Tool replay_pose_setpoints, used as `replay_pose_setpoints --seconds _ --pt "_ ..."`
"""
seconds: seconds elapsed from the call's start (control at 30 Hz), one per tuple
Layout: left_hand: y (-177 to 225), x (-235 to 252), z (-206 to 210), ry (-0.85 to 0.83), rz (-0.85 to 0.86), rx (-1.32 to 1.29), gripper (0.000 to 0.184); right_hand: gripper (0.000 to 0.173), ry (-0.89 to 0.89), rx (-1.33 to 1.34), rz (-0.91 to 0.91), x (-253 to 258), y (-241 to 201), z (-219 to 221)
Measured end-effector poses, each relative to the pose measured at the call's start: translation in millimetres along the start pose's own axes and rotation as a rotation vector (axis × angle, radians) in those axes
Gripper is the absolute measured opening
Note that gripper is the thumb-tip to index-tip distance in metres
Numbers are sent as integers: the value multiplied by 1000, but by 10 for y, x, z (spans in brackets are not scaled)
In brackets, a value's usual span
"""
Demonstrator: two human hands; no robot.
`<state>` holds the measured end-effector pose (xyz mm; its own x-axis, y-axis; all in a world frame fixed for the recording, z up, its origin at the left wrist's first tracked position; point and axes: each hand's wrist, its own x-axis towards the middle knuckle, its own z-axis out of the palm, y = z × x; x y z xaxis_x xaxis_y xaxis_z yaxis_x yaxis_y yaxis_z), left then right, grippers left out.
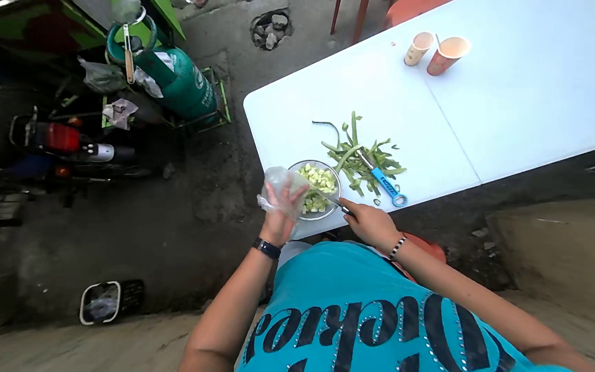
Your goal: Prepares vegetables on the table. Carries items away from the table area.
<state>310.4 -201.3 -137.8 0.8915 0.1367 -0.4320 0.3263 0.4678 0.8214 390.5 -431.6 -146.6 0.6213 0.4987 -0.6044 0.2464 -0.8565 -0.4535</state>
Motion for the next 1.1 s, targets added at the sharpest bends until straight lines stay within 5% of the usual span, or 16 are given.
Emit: replay_pose_setpoints --seconds 0.13,0.23,0.4,0.6,0.7,0.8,1.1 --pt "10 -82 145 89 101 516 52 52 99 -163 -33 -82 -171 -83" --pt "27 67 64 50 53 847 53 50 152 -236 -73 -147 -188 -121" --pt "125 250 -221 74 30 939 65 50 49 -252 -5 -301 -97 -254" --pt "43 415 -220 -51 119 1484 48 45 43 -127 70 -410 213 -317" --pt "-36 496 -109 -15 59 1548 35 45 39 -96 111 -436 300 -309" --pt "-1 610 61 32 -196 1636 32 45 33 -63 127 -443 330 -309" --pt "-19 668 17 -34 -193 1662 45 44 11 57 148 -333 382 -196"
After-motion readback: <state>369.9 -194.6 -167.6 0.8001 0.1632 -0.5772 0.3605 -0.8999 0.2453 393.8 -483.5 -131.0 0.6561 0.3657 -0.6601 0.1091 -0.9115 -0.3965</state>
